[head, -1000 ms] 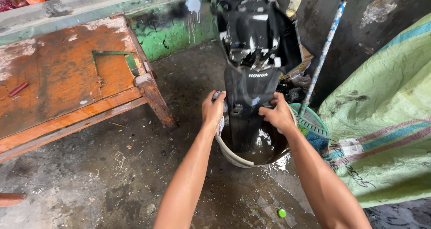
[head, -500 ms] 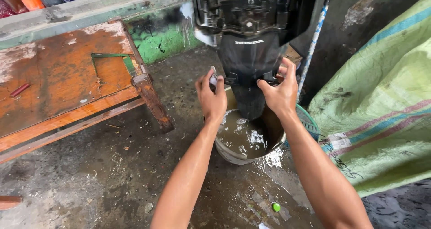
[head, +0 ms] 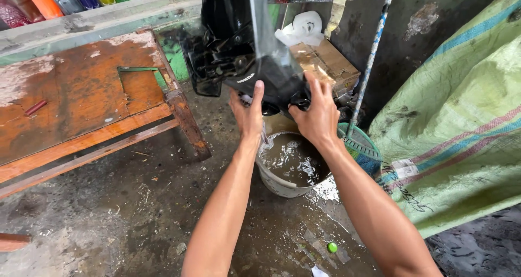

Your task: Cleaning a black plastic motorcycle fender with a cloth and soapy water

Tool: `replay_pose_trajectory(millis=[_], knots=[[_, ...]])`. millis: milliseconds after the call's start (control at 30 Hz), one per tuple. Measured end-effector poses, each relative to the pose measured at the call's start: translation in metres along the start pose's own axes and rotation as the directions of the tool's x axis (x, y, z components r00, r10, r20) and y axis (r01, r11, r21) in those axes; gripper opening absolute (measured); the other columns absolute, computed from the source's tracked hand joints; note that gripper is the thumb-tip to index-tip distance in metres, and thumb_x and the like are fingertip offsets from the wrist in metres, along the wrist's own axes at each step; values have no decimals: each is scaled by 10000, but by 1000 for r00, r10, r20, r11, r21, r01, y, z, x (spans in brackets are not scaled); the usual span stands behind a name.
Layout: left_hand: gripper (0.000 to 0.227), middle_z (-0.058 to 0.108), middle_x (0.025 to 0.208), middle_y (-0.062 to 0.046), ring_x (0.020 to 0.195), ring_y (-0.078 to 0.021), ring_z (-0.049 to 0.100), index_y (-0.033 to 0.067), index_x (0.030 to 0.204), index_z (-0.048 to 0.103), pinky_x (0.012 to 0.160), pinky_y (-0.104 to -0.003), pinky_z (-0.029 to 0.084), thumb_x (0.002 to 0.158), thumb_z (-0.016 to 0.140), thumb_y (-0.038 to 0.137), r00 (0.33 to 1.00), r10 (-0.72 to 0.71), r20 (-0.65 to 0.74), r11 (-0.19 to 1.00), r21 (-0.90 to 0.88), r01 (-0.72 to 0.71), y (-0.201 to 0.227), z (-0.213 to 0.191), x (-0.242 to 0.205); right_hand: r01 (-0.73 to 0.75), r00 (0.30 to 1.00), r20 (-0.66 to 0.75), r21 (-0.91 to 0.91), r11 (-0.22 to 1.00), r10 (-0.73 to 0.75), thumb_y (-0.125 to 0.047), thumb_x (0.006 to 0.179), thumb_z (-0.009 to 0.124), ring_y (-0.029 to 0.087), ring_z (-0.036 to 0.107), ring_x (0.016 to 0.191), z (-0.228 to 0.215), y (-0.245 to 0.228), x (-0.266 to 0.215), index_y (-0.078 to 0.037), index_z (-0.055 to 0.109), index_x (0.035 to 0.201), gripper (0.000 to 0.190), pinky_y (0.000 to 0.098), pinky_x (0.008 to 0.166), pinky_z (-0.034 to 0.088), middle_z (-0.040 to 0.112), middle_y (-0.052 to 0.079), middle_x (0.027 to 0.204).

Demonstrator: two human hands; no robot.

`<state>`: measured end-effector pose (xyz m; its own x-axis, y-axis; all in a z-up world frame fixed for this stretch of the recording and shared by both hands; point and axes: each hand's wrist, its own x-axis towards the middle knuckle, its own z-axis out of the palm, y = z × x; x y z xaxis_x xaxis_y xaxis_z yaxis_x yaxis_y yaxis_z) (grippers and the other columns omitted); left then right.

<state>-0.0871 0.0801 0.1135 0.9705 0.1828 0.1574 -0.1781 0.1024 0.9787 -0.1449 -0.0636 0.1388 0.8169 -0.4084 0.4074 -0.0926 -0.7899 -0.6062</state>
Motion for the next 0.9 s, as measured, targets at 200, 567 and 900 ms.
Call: replay_pose_trajectory(millis=[200,567,900], knots=[[1008,307,1566,-292,1505,-383,275,30,1569,307,1250,-458,211,873,684,653,995,-91,-26,981,-175,85,22,-16,-8,177,984,5,175,969,-180,-99,700,819,411,600,1139,11,-23,-14,-279,479,1452,845,610,990,440,472,79,1183],[1024,533,1387,-256,1228,-321,528,-49,1472,449,1047,-442,421,840,641,735,965,-259,38,966,-14,260,-21,-39,4,257,963,37,188,948,-268,-43,717,858,315,503,1154,30,0,-11,-248,456,1473,880,658,1122,147,396,85,1134],[512,640,828,-109,866,-227,623,21,919,728,820,-384,492,663,798,459,944,-319,-84,947,-54,316,-76,-46,33,437,893,-58,-122,891,-446,24,701,806,369,458,1209,51,48,-18,-236,434,1487,908,703,1076,133,400,129,1195]])
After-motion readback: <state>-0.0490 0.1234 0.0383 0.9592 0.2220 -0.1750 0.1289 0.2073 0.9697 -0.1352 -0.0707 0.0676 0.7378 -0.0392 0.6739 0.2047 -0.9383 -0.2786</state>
